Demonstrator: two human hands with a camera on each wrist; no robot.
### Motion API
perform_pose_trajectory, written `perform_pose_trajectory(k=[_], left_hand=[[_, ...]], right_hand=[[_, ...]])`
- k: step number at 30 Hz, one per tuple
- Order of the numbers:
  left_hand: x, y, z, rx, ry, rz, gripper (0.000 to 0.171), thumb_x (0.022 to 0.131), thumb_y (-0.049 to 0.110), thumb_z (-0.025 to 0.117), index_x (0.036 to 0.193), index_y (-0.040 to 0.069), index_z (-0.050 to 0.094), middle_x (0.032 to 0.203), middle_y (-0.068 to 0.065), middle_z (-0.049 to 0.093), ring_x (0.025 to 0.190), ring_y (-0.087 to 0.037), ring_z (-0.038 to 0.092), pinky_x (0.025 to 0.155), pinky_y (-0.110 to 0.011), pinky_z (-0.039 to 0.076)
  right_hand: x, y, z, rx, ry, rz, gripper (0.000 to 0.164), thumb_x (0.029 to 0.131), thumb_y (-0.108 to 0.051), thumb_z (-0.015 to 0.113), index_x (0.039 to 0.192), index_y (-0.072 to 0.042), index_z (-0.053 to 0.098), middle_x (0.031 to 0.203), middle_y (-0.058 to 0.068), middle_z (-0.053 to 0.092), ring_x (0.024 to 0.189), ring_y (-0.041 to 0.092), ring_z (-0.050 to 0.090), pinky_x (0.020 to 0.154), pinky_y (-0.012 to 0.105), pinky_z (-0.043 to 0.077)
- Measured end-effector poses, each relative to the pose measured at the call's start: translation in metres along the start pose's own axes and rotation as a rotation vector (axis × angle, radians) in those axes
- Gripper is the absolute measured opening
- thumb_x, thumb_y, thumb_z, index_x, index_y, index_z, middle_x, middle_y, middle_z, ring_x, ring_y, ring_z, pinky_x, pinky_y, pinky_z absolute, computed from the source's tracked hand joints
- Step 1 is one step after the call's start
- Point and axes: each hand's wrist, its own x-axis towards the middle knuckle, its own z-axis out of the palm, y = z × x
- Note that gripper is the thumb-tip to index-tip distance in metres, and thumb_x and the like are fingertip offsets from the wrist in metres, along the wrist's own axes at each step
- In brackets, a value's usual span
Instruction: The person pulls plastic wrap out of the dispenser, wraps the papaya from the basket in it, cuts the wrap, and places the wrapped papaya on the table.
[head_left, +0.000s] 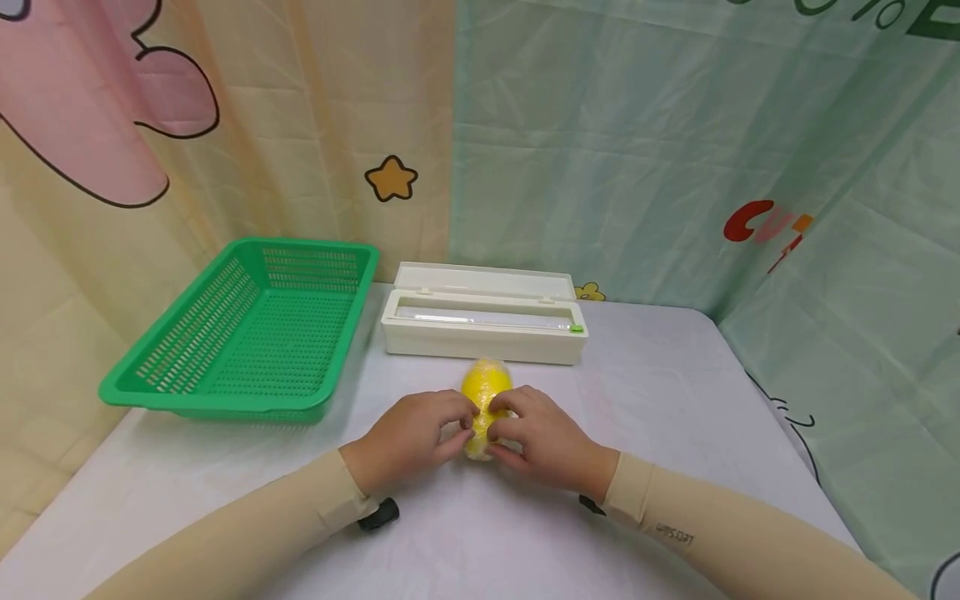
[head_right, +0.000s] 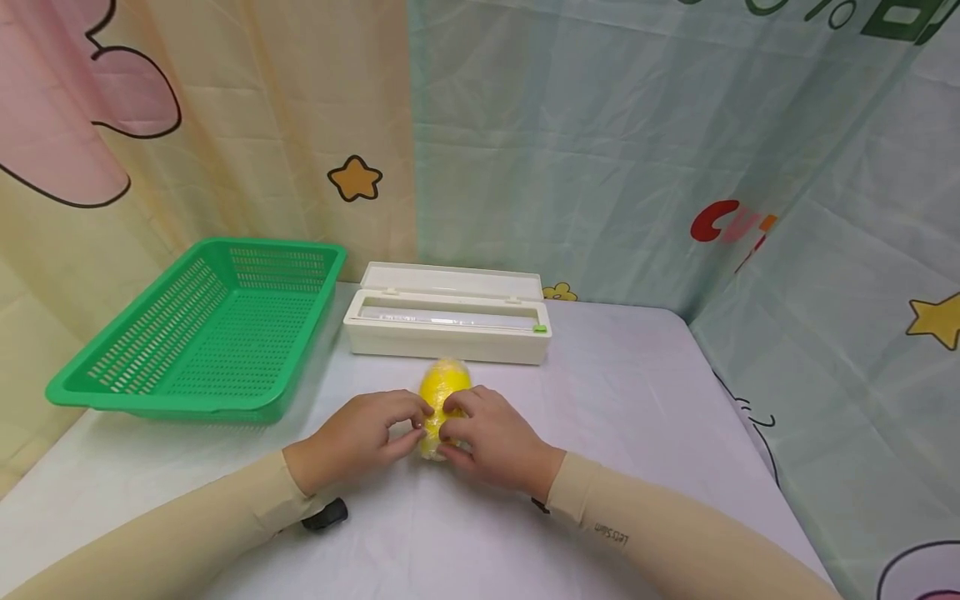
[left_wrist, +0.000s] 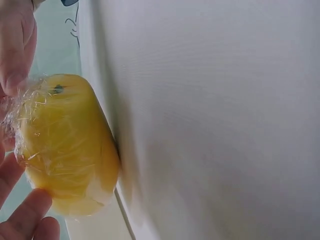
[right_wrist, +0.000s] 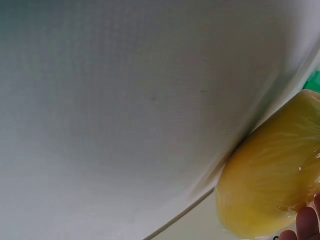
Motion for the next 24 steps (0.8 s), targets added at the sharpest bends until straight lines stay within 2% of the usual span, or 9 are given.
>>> perform_pose_trajectory(k=[2, 6, 9, 11, 14, 17, 24], left_hand=[[0.001, 0.001, 0.000, -0.012, -0.001, -0.028, 0.007, 0.096, 0.014, 0.074, 0.100, 0.018, 0.070, 0.104, 0.007, 0.074, 0.094, -0.007, 0.067, 0.085, -0.029, 0.059], [0.002, 0.001, -0.001, -0.059, -0.017, -0.102, 0.014, 0.096, 0.016, 0.074, 0.109, 0.016, 0.070, 0.106, 0.006, 0.073, 0.096, -0.011, 0.068, 0.090, -0.034, 0.059], [0.003, 0.002, -0.002, -0.080, -0.033, -0.117, 0.028, 0.092, 0.023, 0.081, 0.116, 0.015, 0.070, 0.111, 0.005, 0.073, 0.101, -0.016, 0.070, 0.093, -0.037, 0.059], [0.005, 0.003, -0.002, -0.062, -0.035, -0.110, 0.031, 0.090, 0.027, 0.084, 0.115, 0.015, 0.071, 0.113, 0.005, 0.073, 0.103, -0.017, 0.070, 0.093, -0.037, 0.060], [0.008, 0.004, -0.001, -0.004, -0.028, -0.099, 0.023, 0.091, 0.030, 0.084, 0.108, 0.016, 0.076, 0.110, 0.006, 0.074, 0.104, -0.014, 0.070, 0.092, -0.034, 0.060], [0.012, 0.006, 0.002, 0.034, -0.004, -0.120, 0.011, 0.094, 0.026, 0.080, 0.100, 0.018, 0.078, 0.105, 0.008, 0.075, 0.101, -0.011, 0.070, 0.089, -0.032, 0.060], [0.017, 0.008, 0.006, -0.065, 0.050, -0.258, 0.005, 0.092, 0.019, 0.082, 0.095, 0.019, 0.078, 0.101, 0.006, 0.075, 0.097, -0.015, 0.072, 0.085, -0.034, 0.059]], right_hand=[[0.001, -0.001, -0.001, 0.039, -0.003, 0.057, 0.010, 0.089, -0.022, 0.085, 0.089, -0.020, 0.076, 0.117, 0.003, 0.067, 0.109, 0.021, 0.060, 0.096, 0.038, 0.055], [0.003, -0.003, -0.004, 0.141, -0.020, 0.172, 0.011, 0.091, -0.017, 0.082, 0.086, -0.017, 0.072, 0.120, 0.003, 0.067, 0.112, 0.021, 0.060, 0.099, 0.039, 0.057], [0.005, -0.003, -0.007, 0.169, -0.030, 0.223, 0.012, 0.093, -0.016, 0.080, 0.085, -0.017, 0.071, 0.121, 0.003, 0.068, 0.112, 0.021, 0.061, 0.098, 0.039, 0.057], [0.006, -0.003, -0.008, 0.171, -0.036, 0.240, 0.012, 0.093, -0.016, 0.079, 0.086, -0.017, 0.070, 0.121, 0.003, 0.070, 0.112, 0.021, 0.063, 0.098, 0.039, 0.058], [0.006, -0.003, -0.009, 0.170, -0.044, 0.256, 0.013, 0.094, -0.016, 0.078, 0.085, -0.017, 0.069, 0.122, 0.003, 0.070, 0.114, 0.022, 0.063, 0.100, 0.040, 0.057], [0.006, -0.003, -0.008, 0.159, -0.036, 0.253, 0.014, 0.095, -0.016, 0.076, 0.085, -0.017, 0.067, 0.122, 0.003, 0.071, 0.114, 0.022, 0.064, 0.100, 0.041, 0.058], [0.009, -0.001, -0.008, 0.175, 0.011, 0.268, 0.015, 0.095, -0.014, 0.076, 0.084, -0.016, 0.066, 0.118, 0.004, 0.074, 0.111, 0.023, 0.067, 0.098, 0.041, 0.059]])
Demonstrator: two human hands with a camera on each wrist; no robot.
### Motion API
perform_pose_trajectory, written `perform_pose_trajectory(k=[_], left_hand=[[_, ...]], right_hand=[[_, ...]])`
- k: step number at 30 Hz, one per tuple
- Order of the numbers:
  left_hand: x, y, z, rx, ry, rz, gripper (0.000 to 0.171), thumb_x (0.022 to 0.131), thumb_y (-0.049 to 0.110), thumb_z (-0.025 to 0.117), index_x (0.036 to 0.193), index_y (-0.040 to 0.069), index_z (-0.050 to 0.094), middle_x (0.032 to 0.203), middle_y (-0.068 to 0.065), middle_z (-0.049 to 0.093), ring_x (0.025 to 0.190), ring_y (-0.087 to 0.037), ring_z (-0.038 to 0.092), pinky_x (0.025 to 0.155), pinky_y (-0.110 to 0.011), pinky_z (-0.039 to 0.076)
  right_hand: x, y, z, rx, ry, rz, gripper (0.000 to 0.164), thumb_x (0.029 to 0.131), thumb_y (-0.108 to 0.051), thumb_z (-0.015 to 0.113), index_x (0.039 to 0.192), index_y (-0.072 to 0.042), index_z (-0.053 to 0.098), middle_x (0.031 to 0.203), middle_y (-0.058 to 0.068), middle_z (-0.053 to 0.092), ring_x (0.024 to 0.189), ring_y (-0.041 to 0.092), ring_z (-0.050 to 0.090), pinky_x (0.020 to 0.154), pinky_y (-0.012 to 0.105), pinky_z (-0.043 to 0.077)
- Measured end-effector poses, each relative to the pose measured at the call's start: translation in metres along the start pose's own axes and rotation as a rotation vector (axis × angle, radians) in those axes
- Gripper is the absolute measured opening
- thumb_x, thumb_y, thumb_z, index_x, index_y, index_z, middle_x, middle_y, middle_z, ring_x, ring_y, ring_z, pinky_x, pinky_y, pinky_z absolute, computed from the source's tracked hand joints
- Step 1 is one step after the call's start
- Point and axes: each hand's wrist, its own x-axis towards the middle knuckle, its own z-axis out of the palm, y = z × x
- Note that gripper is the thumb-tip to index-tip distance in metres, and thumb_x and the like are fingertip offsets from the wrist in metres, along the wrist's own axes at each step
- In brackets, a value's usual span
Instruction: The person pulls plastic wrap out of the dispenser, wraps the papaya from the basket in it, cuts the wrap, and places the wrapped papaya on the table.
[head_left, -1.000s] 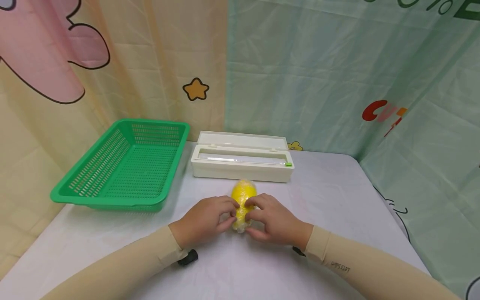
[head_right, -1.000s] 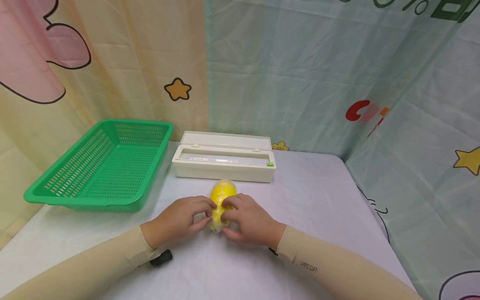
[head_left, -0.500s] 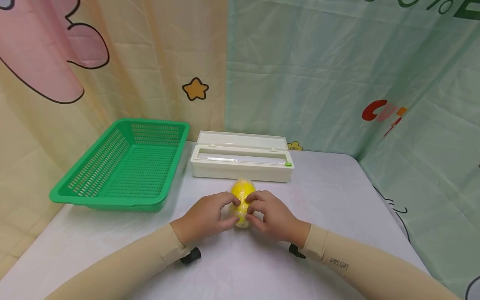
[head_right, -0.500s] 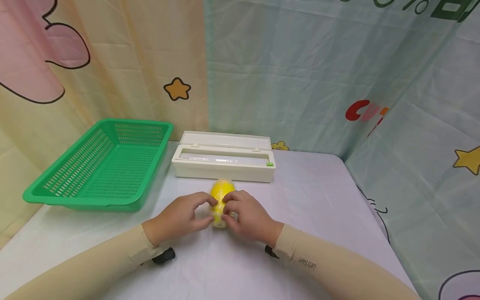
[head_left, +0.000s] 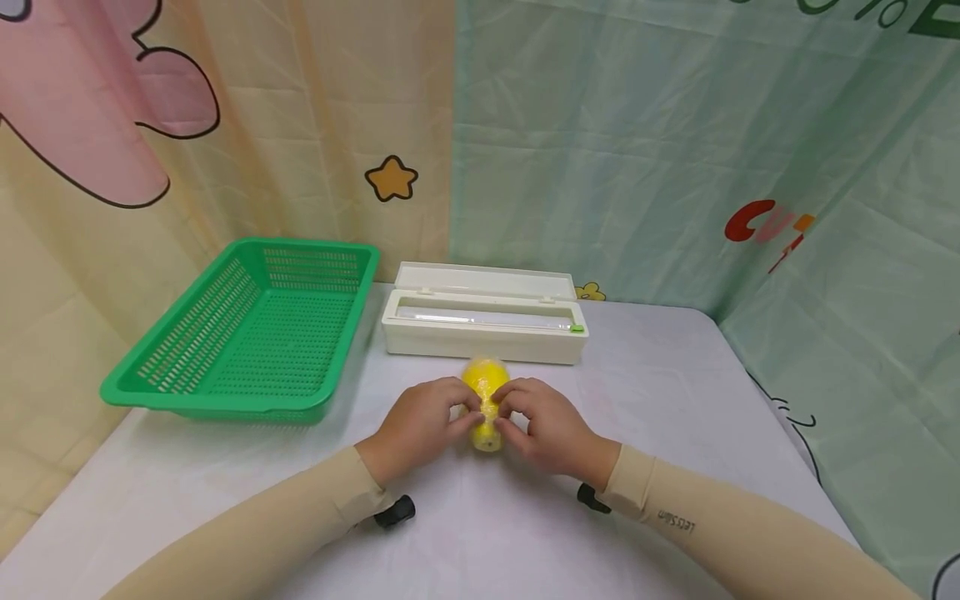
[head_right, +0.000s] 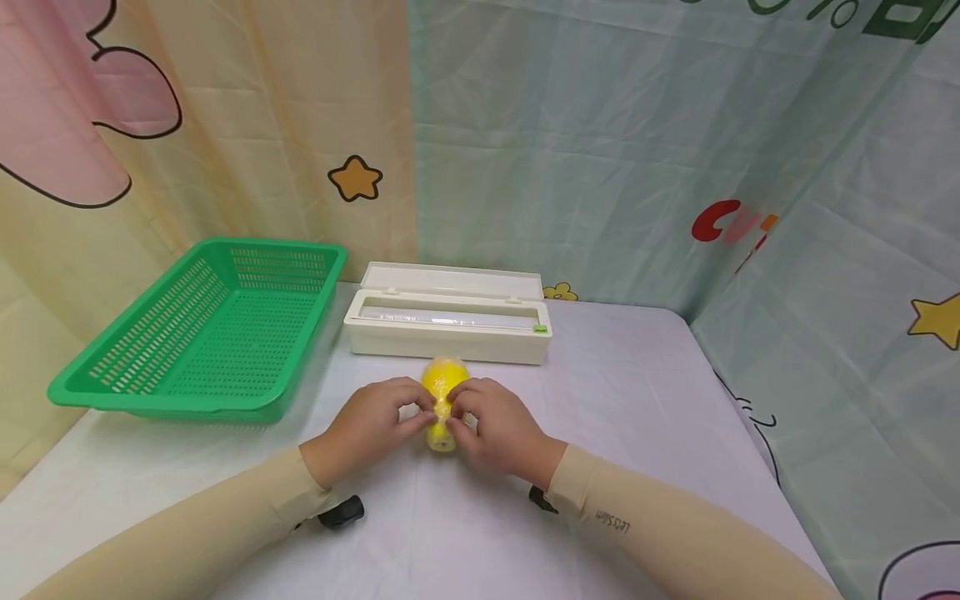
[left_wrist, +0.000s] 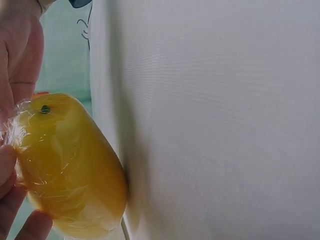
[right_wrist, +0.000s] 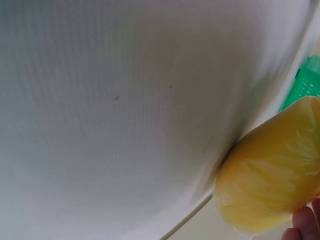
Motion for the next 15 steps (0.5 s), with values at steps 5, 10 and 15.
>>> perform_pose_trajectory(k=[5, 10, 15], left_hand=[[0.0038, -0.0014, 0.0017, -0.110, -0.001, -0.122, 0.009, 0.090, 0.020, 0.084, 0.095, 0.021, 0.076, 0.101, 0.008, 0.076, 0.101, -0.016, 0.071, 0.089, -0.036, 0.057], [0.0064, -0.0039, 0.0016, -0.179, -0.004, -0.165, 0.015, 0.090, 0.022, 0.084, 0.095, 0.022, 0.070, 0.099, 0.010, 0.076, 0.099, -0.017, 0.070, 0.086, -0.035, 0.054], [0.0085, -0.0042, 0.0016, -0.192, 0.003, -0.184, 0.014, 0.092, 0.019, 0.082, 0.090, 0.023, 0.069, 0.097, 0.011, 0.076, 0.092, -0.013, 0.067, 0.082, -0.033, 0.051]], right_hand=[[0.0022, 0.0035, 0.0008, 0.018, 0.023, -0.025, 0.015, 0.092, -0.013, 0.079, 0.084, -0.016, 0.066, 0.112, 0.002, 0.074, 0.107, 0.021, 0.067, 0.096, 0.040, 0.059], [0.0051, 0.0067, 0.0001, 0.043, 0.037, -0.059, 0.013, 0.089, -0.010, 0.082, 0.095, -0.015, 0.071, 0.105, -0.001, 0.072, 0.103, 0.018, 0.066, 0.093, 0.037, 0.058], [0.0056, 0.0064, -0.0025, 0.070, -0.015, -0.033, 0.012, 0.092, -0.011, 0.080, 0.102, -0.016, 0.081, 0.109, -0.002, 0.070, 0.106, 0.018, 0.063, 0.094, 0.035, 0.057]])
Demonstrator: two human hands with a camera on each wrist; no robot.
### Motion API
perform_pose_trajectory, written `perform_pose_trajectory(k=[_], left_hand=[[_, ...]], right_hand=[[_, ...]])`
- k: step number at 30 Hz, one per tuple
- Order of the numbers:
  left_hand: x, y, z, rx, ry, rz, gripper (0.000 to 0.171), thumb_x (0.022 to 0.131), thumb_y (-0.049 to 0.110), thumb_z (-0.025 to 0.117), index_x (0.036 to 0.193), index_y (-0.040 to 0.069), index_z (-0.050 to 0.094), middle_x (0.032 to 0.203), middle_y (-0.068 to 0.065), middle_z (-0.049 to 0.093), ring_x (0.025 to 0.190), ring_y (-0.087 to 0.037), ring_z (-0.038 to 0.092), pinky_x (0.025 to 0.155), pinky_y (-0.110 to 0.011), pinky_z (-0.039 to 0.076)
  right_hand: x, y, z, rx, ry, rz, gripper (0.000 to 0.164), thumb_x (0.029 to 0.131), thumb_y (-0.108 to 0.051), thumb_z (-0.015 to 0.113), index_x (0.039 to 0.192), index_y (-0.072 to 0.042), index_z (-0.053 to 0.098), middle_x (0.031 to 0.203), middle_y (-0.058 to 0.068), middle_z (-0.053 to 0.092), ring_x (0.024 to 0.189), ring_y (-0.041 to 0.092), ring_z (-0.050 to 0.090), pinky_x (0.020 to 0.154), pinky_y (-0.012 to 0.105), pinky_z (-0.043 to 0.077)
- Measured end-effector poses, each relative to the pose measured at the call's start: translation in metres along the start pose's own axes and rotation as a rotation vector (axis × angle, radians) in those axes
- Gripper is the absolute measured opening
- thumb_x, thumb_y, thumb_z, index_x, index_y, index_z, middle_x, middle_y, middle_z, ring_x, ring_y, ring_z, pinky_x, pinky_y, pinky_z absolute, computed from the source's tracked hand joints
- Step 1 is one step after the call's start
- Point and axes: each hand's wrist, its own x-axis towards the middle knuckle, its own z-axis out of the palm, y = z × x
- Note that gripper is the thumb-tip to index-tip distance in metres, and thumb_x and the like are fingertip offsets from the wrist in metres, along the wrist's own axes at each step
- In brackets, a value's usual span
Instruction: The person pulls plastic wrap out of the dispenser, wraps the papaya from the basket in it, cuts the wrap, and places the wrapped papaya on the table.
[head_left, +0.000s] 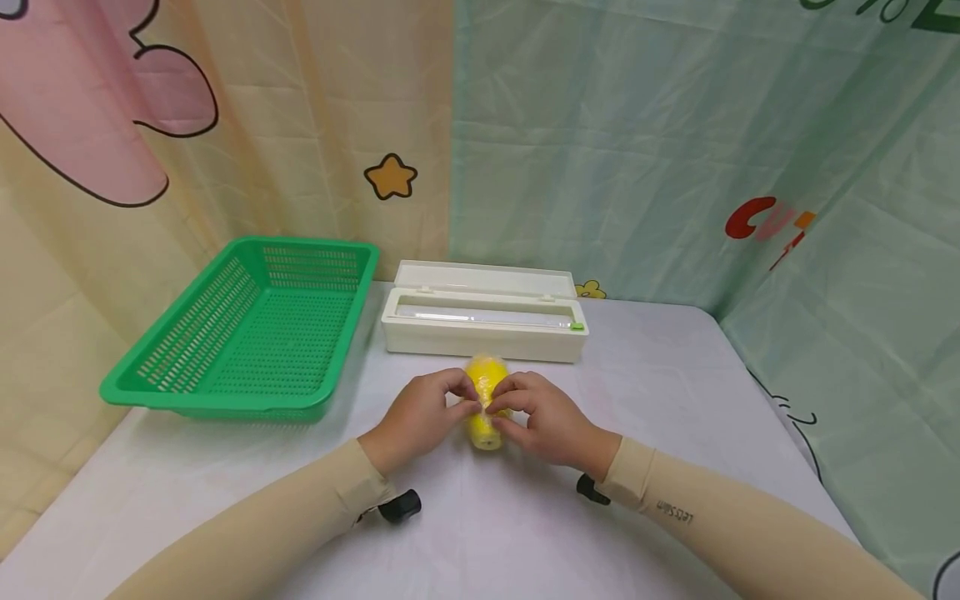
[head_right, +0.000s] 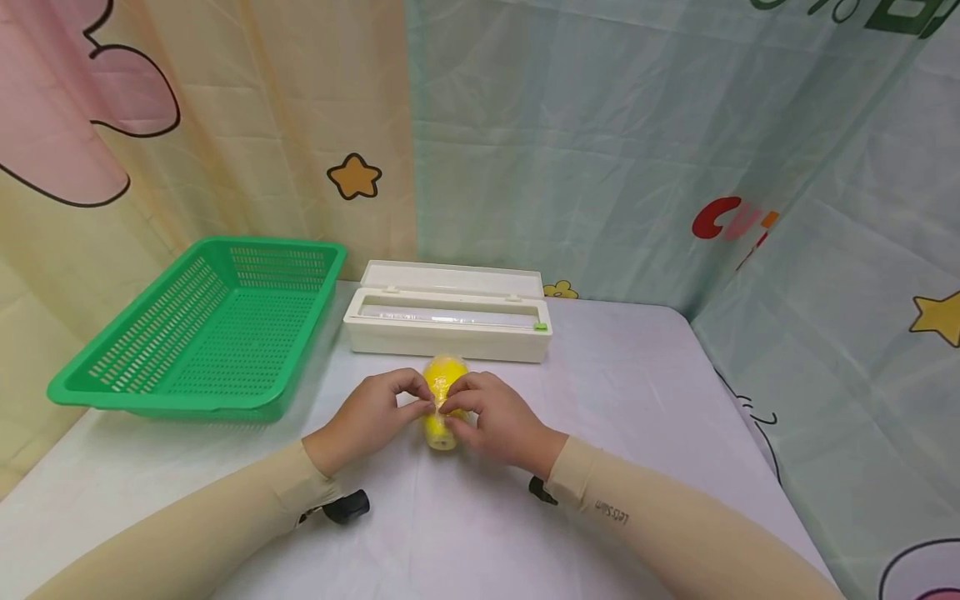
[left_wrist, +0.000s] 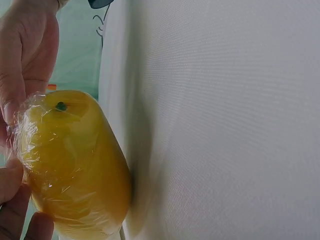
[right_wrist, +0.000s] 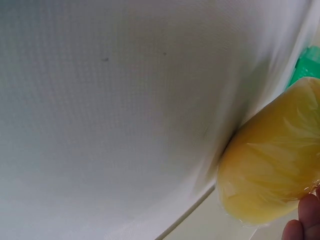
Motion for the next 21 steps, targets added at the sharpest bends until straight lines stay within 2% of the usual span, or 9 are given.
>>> perform_pose_trajectory(k=[7, 9, 12, 15, 18, 21], left_hand=[[0.001, 0.000, 0.002, 0.046, -0.002, 0.034, 0.004, 0.095, 0.015, 0.079, 0.096, 0.019, 0.077, 0.104, 0.006, 0.075, 0.102, -0.018, 0.070, 0.093, -0.041, 0.057], [0.001, -0.001, 0.003, 0.080, -0.005, 0.060, 0.003, 0.096, 0.016, 0.078, 0.098, 0.017, 0.079, 0.107, 0.004, 0.074, 0.105, -0.019, 0.070, 0.096, -0.042, 0.058], [0.001, -0.002, 0.003, 0.121, -0.014, 0.108, 0.005, 0.096, 0.018, 0.078, 0.100, 0.016, 0.080, 0.112, 0.002, 0.071, 0.108, -0.019, 0.069, 0.099, -0.041, 0.058], [0.000, -0.004, 0.001, 0.133, -0.018, 0.145, 0.010, 0.093, 0.023, 0.082, 0.101, 0.017, 0.080, 0.119, 0.000, 0.066, 0.113, -0.020, 0.066, 0.103, -0.041, 0.057], [0.001, -0.007, -0.001, 0.114, -0.029, 0.145, 0.021, 0.087, 0.030, 0.088, 0.099, 0.018, 0.077, 0.128, -0.003, 0.060, 0.119, -0.023, 0.062, 0.108, -0.042, 0.054], [0.004, -0.009, -0.001, 0.064, -0.046, 0.101, 0.041, 0.080, 0.033, 0.094, 0.105, 0.014, 0.067, 0.134, -0.007, 0.055, 0.125, -0.028, 0.059, 0.111, -0.045, 0.052]], right_hand=[[0.002, 0.002, -0.001, 0.038, -0.019, 0.016, 0.009, 0.091, -0.018, 0.082, 0.099, -0.016, 0.079, 0.111, -0.002, 0.067, 0.110, 0.019, 0.061, 0.097, 0.038, 0.056], [0.003, 0.003, -0.002, 0.029, -0.023, 0.039, 0.014, 0.091, -0.021, 0.084, 0.102, -0.016, 0.077, 0.117, 0.001, 0.066, 0.116, 0.021, 0.058, 0.100, 0.041, 0.056], [0.004, 0.006, -0.004, 0.009, -0.034, 0.081, 0.033, 0.091, -0.025, 0.084, 0.120, -0.015, 0.073, 0.139, 0.010, 0.060, 0.133, 0.031, 0.052, 0.108, 0.051, 0.053], [0.007, 0.011, -0.007, 0.022, -0.081, 0.151, 0.061, 0.093, -0.031, 0.082, 0.147, -0.014, 0.060, 0.164, 0.017, 0.041, 0.151, 0.041, 0.038, 0.115, 0.062, 0.046], [0.010, 0.018, -0.008, 0.047, -0.158, 0.220, 0.076, 0.096, -0.037, 0.078, 0.160, -0.012, 0.045, 0.172, 0.016, 0.030, 0.158, 0.042, 0.028, 0.120, 0.063, 0.039], [0.012, 0.022, -0.008, 0.061, -0.213, 0.249, 0.082, 0.096, -0.041, 0.077, 0.161, -0.008, 0.041, 0.170, 0.013, 0.035, 0.157, 0.038, 0.032, 0.124, 0.060, 0.036]])
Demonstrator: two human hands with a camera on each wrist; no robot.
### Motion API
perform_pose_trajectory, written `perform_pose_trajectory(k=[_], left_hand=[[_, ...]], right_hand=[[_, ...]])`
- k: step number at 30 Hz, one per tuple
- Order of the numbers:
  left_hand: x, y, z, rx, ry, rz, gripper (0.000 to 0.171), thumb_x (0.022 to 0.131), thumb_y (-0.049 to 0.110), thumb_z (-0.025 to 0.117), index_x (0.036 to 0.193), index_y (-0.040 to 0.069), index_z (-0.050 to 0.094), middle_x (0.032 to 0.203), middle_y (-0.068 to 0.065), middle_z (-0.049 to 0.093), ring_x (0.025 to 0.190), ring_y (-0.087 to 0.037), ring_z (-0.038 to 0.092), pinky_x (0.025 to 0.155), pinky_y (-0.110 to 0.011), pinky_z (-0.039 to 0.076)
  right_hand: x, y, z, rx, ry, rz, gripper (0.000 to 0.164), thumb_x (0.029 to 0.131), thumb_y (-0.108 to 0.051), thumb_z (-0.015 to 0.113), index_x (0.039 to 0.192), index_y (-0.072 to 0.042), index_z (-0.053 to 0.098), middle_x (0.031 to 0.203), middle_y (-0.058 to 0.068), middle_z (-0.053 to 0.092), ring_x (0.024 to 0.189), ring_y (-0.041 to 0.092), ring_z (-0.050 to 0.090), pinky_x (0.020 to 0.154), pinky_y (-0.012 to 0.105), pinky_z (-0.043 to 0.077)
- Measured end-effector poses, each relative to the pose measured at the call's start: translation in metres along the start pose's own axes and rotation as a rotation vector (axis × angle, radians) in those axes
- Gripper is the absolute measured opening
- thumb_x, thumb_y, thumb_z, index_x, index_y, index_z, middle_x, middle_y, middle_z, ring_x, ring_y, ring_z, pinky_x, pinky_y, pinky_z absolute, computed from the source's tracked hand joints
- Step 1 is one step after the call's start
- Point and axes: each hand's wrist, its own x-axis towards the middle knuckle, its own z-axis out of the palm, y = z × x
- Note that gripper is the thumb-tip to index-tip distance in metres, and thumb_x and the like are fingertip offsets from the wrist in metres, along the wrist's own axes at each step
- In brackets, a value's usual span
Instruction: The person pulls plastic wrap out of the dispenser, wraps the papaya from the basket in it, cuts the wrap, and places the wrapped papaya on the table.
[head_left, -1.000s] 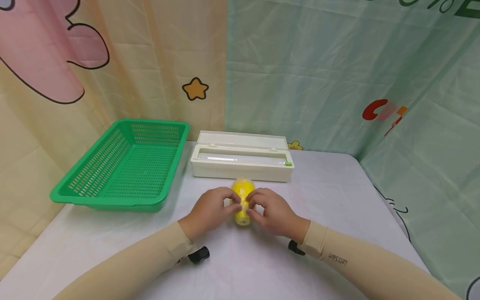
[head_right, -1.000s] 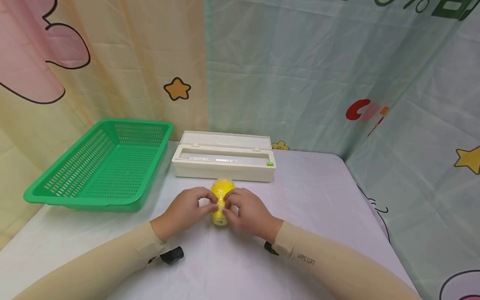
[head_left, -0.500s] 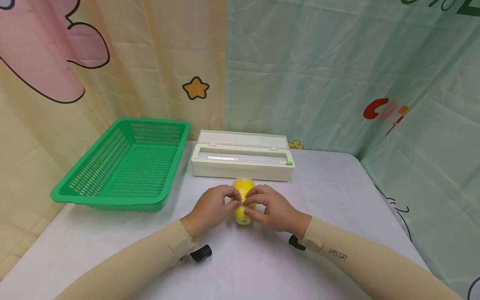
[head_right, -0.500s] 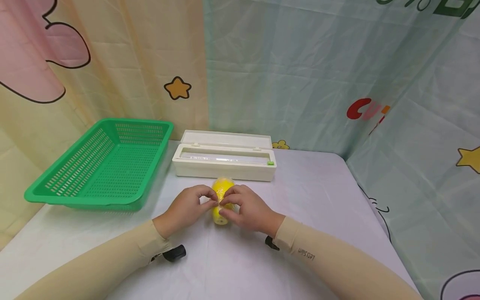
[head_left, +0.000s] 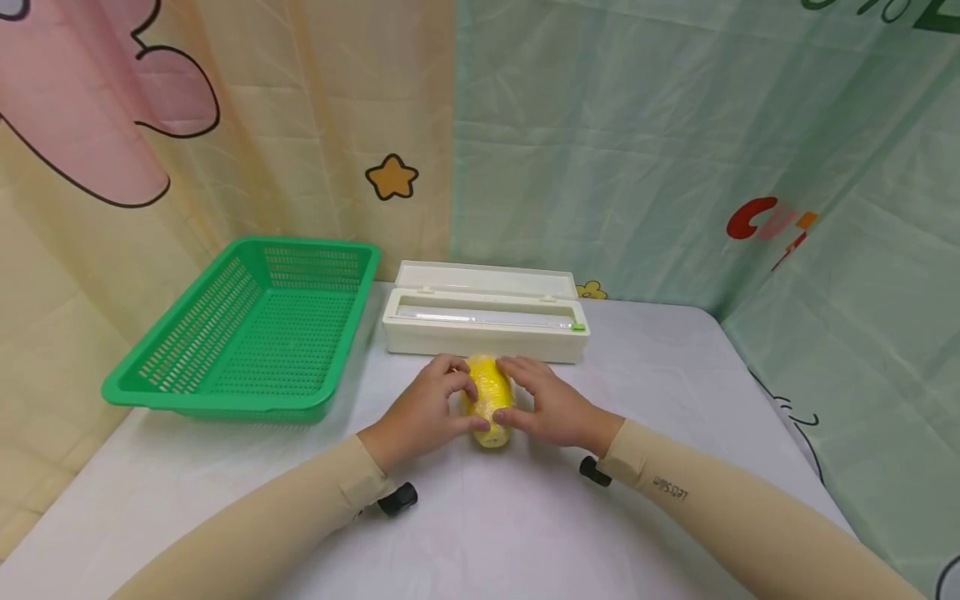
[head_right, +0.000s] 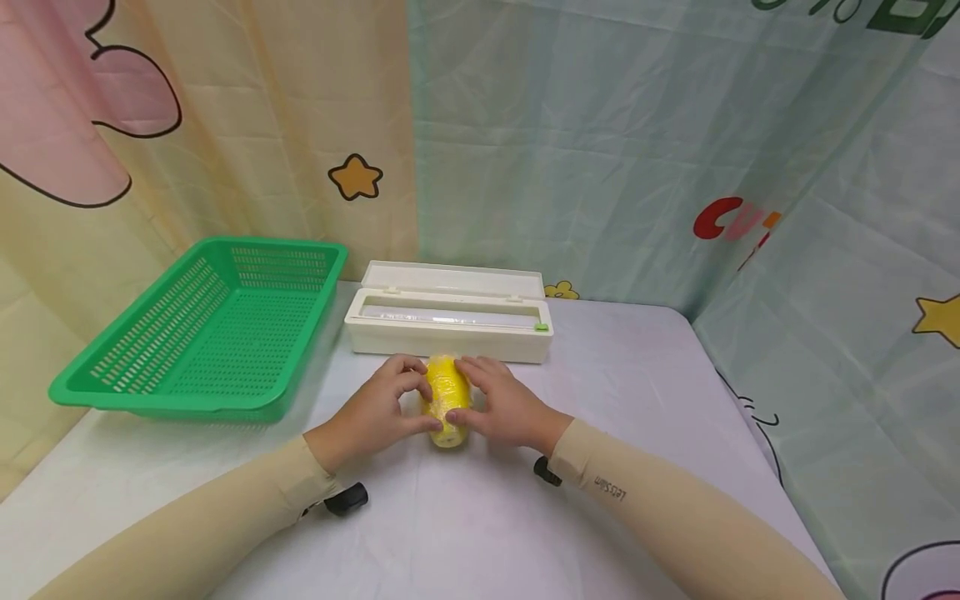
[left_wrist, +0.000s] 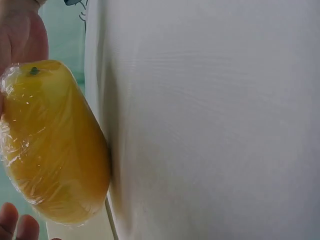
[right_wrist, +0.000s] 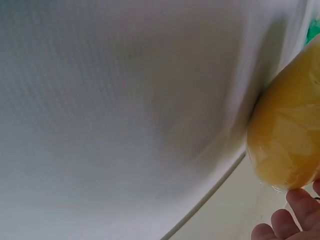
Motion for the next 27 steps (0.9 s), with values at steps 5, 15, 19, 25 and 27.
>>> perform_pose_trajectory(k=[5, 15, 19, 25, 27], left_hand=[[0.007, -0.005, 0.002, -0.100, -0.074, -0.128, 0.095, 0.077, 0.038, 0.095, 0.151, 0.009, 0.043, 0.159, -0.009, 0.045, 0.147, -0.032, 0.047, 0.123, -0.052, 0.041], [0.013, -0.008, -0.001, -0.100, -0.192, -0.126, 0.104, 0.078, 0.043, 0.094, 0.162, 0.015, 0.040, 0.173, -0.001, 0.033, 0.158, -0.028, 0.036, 0.128, -0.055, 0.032], [0.015, -0.011, -0.002, -0.123, -0.206, -0.127, 0.094, 0.083, 0.042, 0.090, 0.160, 0.017, 0.044, 0.175, 0.004, 0.027, 0.158, -0.027, 0.036, 0.127, -0.056, 0.032], [0.020, -0.015, -0.002, -0.137, -0.184, -0.148, 0.101, 0.081, 0.044, 0.091, 0.163, 0.022, 0.037, 0.167, 0.005, 0.043, 0.149, -0.026, 0.049, 0.122, -0.057, 0.039], [0.021, -0.015, -0.003, -0.120, -0.187, -0.134, 0.103, 0.081, 0.043, 0.092, 0.164, 0.022, 0.035, 0.166, 0.003, 0.043, 0.150, -0.026, 0.047, 0.122, -0.057, 0.039]], right_hand=[[0.001, 0.004, -0.001, 0.028, -0.016, 0.015, 0.091, 0.092, -0.043, 0.082, 0.162, -0.008, 0.037, 0.164, 0.009, 0.044, 0.152, 0.035, 0.041, 0.123, 0.058, 0.038], [0.008, 0.004, -0.006, 0.033, -0.082, 0.054, 0.108, 0.083, -0.049, 0.087, 0.166, -0.009, 0.031, 0.143, 0.008, 0.046, 0.133, 0.028, 0.041, 0.109, 0.050, 0.047], [0.009, 0.005, -0.005, 0.024, -0.078, 0.064, 0.104, 0.083, -0.052, 0.087, 0.163, -0.011, 0.037, 0.160, 0.009, 0.037, 0.146, 0.032, 0.034, 0.117, 0.057, 0.043], [0.010, 0.004, -0.007, -0.020, -0.101, 0.039, 0.106, 0.084, -0.053, 0.085, 0.165, -0.009, 0.033, 0.174, 0.008, 0.027, 0.160, 0.033, 0.027, 0.127, 0.057, 0.033], [0.009, 0.003, -0.007, -0.026, -0.106, 0.041, 0.106, 0.085, -0.053, 0.085, 0.165, -0.010, 0.032, 0.174, 0.007, 0.028, 0.160, 0.032, 0.029, 0.127, 0.055, 0.033]])
